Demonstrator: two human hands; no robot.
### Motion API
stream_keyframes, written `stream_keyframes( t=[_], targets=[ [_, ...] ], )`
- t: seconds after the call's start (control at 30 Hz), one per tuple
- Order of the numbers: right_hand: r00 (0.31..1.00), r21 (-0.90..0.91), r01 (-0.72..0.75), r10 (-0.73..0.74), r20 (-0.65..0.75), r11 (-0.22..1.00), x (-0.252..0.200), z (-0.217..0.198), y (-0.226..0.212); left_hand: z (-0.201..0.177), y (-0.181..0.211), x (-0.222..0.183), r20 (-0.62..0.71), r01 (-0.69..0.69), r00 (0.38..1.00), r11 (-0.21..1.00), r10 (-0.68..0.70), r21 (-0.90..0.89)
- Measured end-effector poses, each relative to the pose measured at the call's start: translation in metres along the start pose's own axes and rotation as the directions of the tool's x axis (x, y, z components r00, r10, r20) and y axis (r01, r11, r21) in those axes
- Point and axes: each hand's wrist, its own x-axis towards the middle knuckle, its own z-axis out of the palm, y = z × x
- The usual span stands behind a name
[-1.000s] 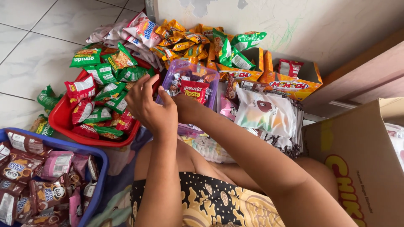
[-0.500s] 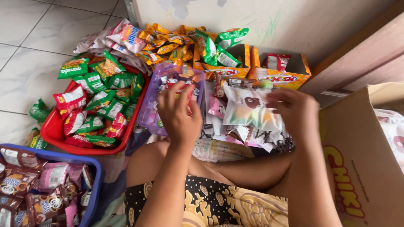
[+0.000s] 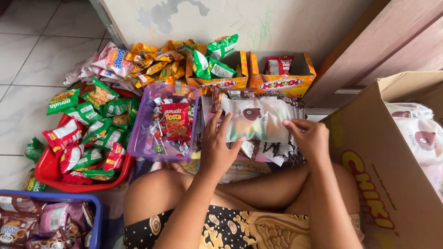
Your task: Packing various snack packets into small white plastic bags.
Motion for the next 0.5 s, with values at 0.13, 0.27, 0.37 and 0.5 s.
stream_keyframes(
  t=[0.13,0.27,0.37,0.5],
  targets=[
    [1.000,0.220,-0.027,0.025,0.011,0.975,-0.003,0.030,0.016,0.010,-0.008,0.000,0.021,0.031,0.999,0.992,-0.029,-0.123],
    [1.000,0.575,0.020,-0.023,-0.001,0.818,-0.007,0.020,-0.015,0.016,-0.011,0.002,0.085,0.068,0.995,0.941,-0.042,-0.331],
    [0.990,0.673,0.120,-0.142,-0.023,0.730,-0.007,-0.016,-0.048,0.018,-0.015,0.006,0.084,0.089,0.995,0.917,-0.061,-0.390],
    [0.876,0.623,0.394,-0.482,-0.032,0.676,0.000,-0.051,-0.057,0.009,-0.004,0.015,0.006,0.062,0.998,0.956,-0.063,-0.287]
  ],
)
